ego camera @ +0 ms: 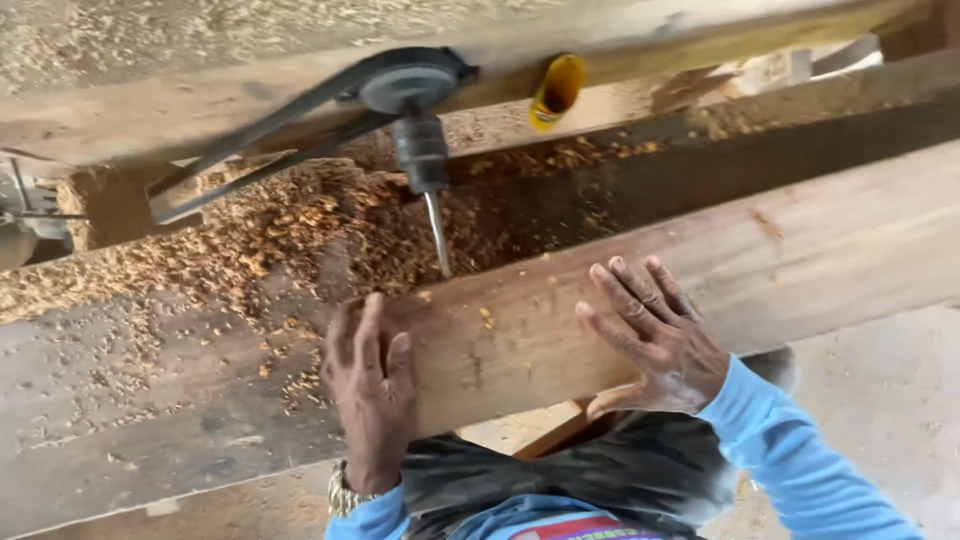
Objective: The person places a wooden plank on a drill press table and guides it under the spinning bit, drilling a series of holes along the plank. They reposition the plank between holes, brush away sawdust, and at the end lift the plank showing the drilled holes.
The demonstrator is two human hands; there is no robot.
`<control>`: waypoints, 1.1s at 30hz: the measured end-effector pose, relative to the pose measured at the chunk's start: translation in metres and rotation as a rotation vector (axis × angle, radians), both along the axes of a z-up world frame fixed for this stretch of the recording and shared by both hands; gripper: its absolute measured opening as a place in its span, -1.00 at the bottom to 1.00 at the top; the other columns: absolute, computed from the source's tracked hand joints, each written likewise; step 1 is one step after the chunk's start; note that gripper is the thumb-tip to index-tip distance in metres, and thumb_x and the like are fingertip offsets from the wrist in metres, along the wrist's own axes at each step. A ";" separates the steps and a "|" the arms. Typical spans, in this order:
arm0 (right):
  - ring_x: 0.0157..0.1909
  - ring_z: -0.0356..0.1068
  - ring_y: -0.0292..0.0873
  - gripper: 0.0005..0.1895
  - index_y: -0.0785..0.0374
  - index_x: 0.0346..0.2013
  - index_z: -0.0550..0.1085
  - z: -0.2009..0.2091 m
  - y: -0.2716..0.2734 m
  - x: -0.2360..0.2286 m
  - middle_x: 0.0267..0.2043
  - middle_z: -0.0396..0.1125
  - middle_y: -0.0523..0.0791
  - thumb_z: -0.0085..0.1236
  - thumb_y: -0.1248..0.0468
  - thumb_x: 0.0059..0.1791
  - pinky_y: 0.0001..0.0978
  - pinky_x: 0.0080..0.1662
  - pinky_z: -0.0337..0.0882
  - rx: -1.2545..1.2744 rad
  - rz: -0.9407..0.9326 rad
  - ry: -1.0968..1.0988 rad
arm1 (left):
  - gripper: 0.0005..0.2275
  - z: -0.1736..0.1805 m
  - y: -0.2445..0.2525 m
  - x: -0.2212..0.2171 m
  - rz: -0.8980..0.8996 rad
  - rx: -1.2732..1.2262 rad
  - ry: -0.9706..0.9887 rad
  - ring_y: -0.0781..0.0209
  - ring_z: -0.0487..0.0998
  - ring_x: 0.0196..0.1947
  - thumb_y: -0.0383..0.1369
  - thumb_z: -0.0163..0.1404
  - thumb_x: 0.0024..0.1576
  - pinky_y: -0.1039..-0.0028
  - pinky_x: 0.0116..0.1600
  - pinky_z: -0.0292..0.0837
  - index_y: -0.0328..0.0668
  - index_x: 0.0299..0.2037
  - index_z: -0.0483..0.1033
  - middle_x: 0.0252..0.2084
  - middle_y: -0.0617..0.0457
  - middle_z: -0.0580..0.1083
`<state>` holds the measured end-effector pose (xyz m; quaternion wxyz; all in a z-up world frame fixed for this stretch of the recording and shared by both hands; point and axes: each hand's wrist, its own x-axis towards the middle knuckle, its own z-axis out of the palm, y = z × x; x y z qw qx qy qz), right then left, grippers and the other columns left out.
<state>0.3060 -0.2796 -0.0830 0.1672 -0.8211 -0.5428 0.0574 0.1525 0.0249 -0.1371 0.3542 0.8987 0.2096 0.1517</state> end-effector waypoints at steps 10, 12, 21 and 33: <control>0.41 0.30 0.06 -0.47 0.35 0.33 0.32 -0.018 -0.095 -0.085 0.40 0.30 0.07 -0.43 -0.02 0.37 -0.11 0.42 0.28 0.656 -0.939 -0.262 | -0.42 0.078 -0.211 0.049 -0.872 0.158 -0.008 -0.14 -0.04 0.59 -0.28 -0.08 0.24 -0.05 0.63 -0.21 -0.32 0.46 0.09 0.56 -0.21 0.05; 0.36 0.32 -0.01 -0.44 0.35 0.28 0.37 -0.003 -0.098 -0.110 0.36 0.31 0.05 -0.42 -0.04 0.35 -0.18 0.37 0.33 0.799 -0.997 -0.159 | -0.39 0.061 -0.253 0.080 -0.874 0.334 -0.095 -0.08 0.01 0.60 -0.15 -0.09 0.20 -0.03 0.62 -0.16 -0.26 0.45 0.16 0.55 -0.15 0.10; 0.12 0.43 -0.12 -0.64 0.33 0.00 0.54 -0.026 -0.134 -0.155 0.10 0.45 0.02 -0.13 0.15 0.39 -0.39 0.24 0.43 0.699 -1.038 0.000 | -0.32 0.060 -0.117 0.067 -0.705 0.405 -0.019 -0.06 0.09 0.47 0.17 -0.09 0.11 -0.13 0.49 -0.17 -0.03 0.38 0.32 0.41 0.00 0.24; 0.18 0.38 -0.05 -0.80 0.31 0.12 0.48 -0.003 -0.066 -0.062 0.18 0.38 0.01 0.10 0.25 0.27 -0.34 0.22 0.39 0.453 -0.693 -0.159 | -0.35 0.030 0.069 -0.292 0.061 0.093 -0.029 -0.01 0.23 0.43 -0.03 0.24 -0.08 0.12 0.49 0.10 -0.07 0.21 0.37 0.36 -0.07 0.29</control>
